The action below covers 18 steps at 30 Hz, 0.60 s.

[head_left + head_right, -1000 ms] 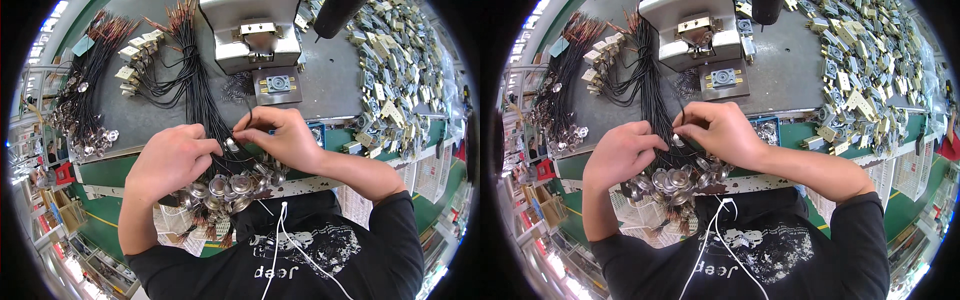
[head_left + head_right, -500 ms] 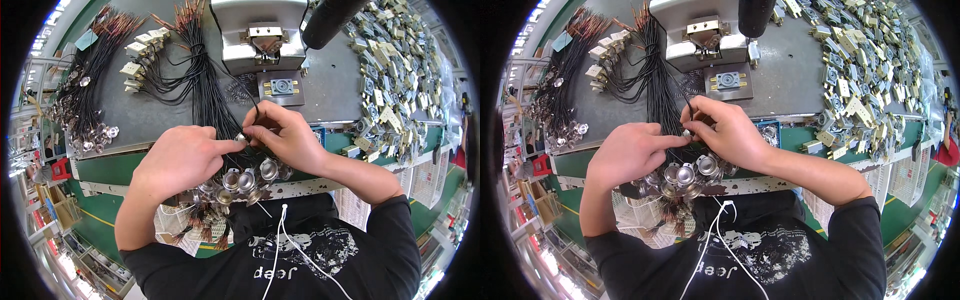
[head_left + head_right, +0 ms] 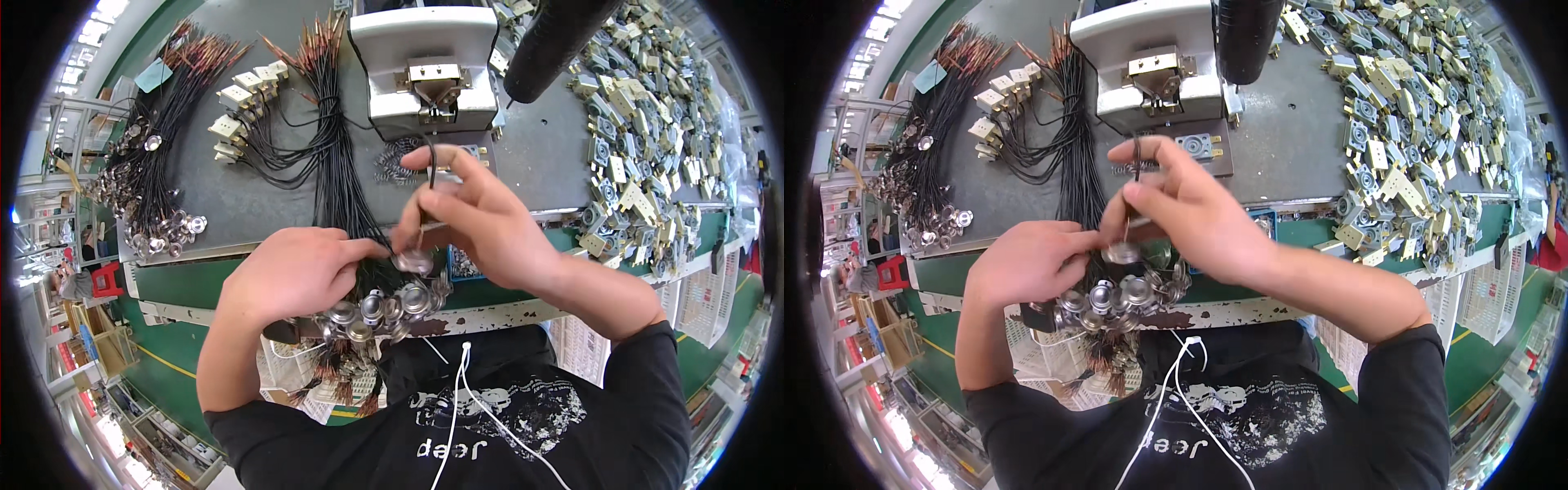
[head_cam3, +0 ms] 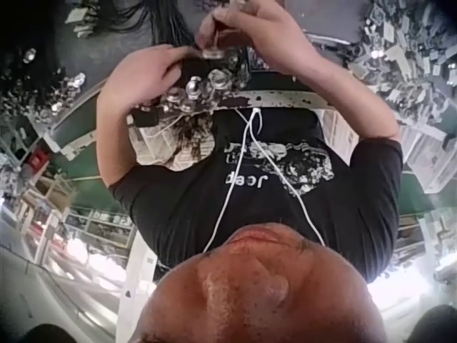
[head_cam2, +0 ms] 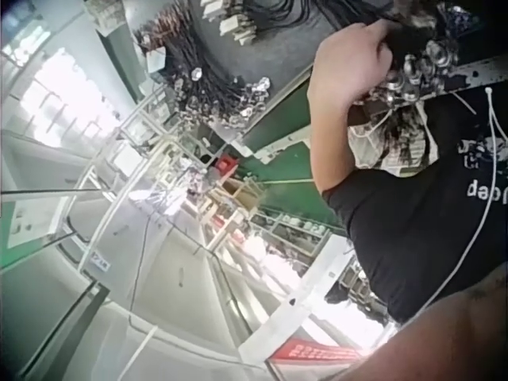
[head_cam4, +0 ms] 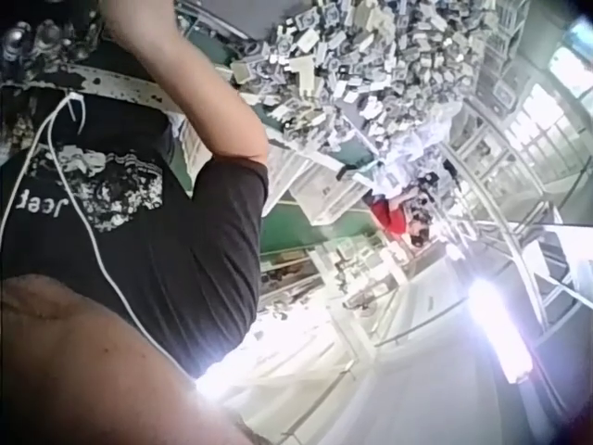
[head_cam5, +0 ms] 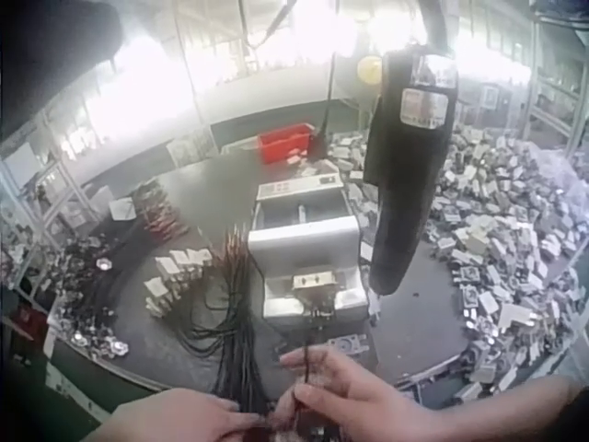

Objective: Assembling electronic components by attaching wires to connectors using an assembly jig and a handheld power tool on a factory production line.

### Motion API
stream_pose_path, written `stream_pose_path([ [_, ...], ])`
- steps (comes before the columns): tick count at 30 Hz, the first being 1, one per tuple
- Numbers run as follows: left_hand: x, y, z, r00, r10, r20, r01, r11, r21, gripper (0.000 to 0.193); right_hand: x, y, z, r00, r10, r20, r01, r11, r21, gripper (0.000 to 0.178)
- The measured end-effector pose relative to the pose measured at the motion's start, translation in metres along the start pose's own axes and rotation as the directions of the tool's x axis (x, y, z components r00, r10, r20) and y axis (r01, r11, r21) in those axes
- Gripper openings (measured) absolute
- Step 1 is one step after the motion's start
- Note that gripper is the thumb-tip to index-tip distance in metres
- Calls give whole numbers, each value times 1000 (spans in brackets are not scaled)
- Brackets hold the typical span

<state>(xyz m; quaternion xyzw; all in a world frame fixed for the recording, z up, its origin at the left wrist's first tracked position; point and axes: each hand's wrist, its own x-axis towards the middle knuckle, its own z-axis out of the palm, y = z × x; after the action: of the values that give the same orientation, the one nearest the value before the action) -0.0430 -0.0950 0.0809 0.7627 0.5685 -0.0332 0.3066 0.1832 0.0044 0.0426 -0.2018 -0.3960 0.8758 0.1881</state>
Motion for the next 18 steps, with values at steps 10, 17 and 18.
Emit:
stream_pose_path([
  [10,38,-1,-17,752,114,-649,-238,965,-106,12,-32,-43,-30,991,-76,112,98,-171,-980,33],
  [17,107,5,-4,662,341,-667,-373,922,102,12,-40,0,-60,994,-49,-96,-71,379,-923,25],
  [18,112,6,-1,701,320,-637,-344,935,92,11,-40,-2,-59,991,-21,-129,-109,414,-903,27],
])
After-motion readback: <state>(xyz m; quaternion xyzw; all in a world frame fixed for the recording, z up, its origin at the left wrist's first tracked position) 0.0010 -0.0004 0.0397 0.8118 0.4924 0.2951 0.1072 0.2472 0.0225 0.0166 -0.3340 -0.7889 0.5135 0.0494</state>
